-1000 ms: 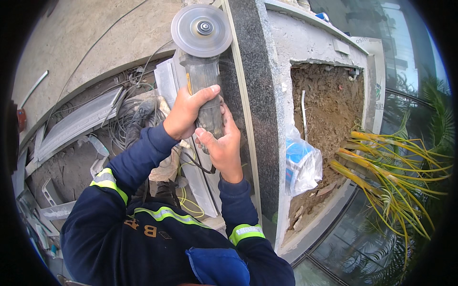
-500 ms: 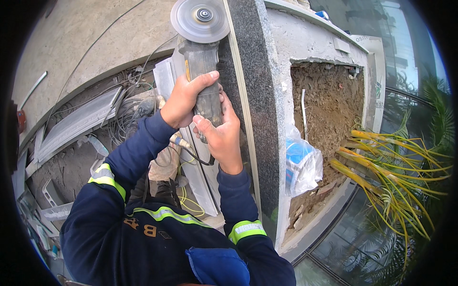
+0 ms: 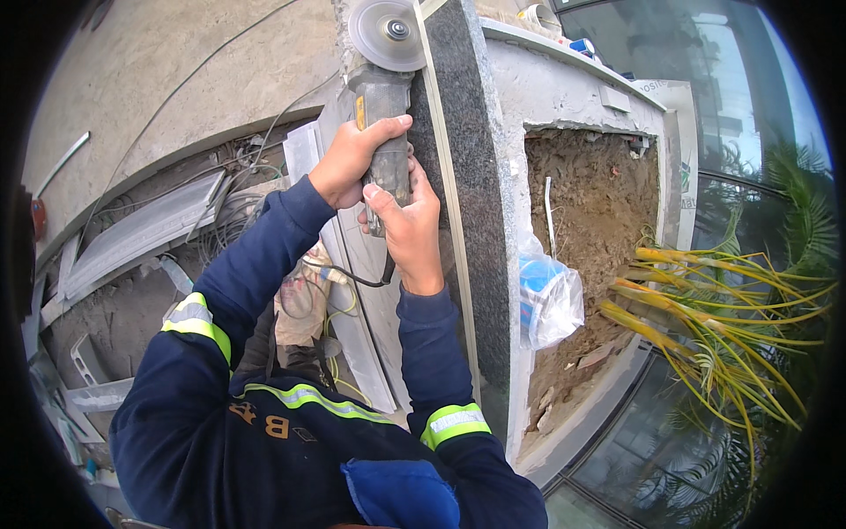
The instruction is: The person uses an angle grinder to smooth the edges of a concrete planter structure. They move the tool along the vertical and horizontal edges, pausing briefly to reposition. Another worker is visible nearby but not directly involved in the grinding.
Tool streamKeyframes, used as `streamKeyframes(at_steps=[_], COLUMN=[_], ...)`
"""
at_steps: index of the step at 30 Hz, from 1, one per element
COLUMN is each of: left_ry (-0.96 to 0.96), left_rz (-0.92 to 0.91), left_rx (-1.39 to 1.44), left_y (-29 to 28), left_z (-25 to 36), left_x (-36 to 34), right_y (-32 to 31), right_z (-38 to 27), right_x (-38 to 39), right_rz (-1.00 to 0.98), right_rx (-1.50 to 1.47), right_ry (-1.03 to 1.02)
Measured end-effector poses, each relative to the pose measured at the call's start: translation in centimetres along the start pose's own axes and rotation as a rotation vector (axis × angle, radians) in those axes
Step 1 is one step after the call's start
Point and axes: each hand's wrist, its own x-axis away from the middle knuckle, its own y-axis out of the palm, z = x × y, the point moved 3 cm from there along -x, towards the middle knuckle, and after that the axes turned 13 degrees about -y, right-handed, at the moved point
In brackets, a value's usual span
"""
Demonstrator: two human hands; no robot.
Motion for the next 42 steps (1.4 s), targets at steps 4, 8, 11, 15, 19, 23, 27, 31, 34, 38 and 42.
streamKeyframes(at_steps=[4,8,11,15,19,23,27,31,34,38,42], left_ry=[-0.003,0.008,0.013,0.017,0.020,-0.018,-0.001,0.041,0.027,0.033,0.019], left_rz=[-0.010,-0.012,0.009,0.014,0.005,-0.005,0.034,0.045,0.038,0.042,0.033], left_rx=[0.009,0.013,0.019,0.025,-0.020,-0.021,-0.038,0.003,-0.029,-0.028,-0.024], left_y=[-0.2,-0.4,-0.3,-0.1,-0.2,-0.1,0.3,0.4,0.2,0.3,0.4], left_z=[-0.6,-1.9,-2.9,-3.9,-4.9,-5.6,-5.8,-6.0,-5.5,-4.6,-3.7], left_x=[0.1,1.0,2.0,3.1,3.7,4.5,5.0,4.6,4.2,3.6,3.1], right_y=[0.1,-0.1,-0.3,-0.5,-0.9,-1.2,-1.4,-1.6,-1.6,-1.3,-1.2], right_z=[0.3,0.6,0.4,0.3,0.3,0.4,0.4,0.4,0.4,0.1,0.3], right_x=[0.6,2.0,3.3,4.7,5.8,6.8,7.2,7.0,6.4,5.2,4.2], right_rz=[0.016,0.000,0.004,0.002,-0.015,-0.010,-0.009,-0.029,-0.038,-0.047,-0.038], right_rx=[0.018,0.011,0.015,0.029,0.028,0.051,0.024,0.027,0.022,0.012,-0.002], right_ry=[0.002,-0.010,0.008,0.020,0.019,0.020,0.015,0.016,0.005,0.010,0.010])
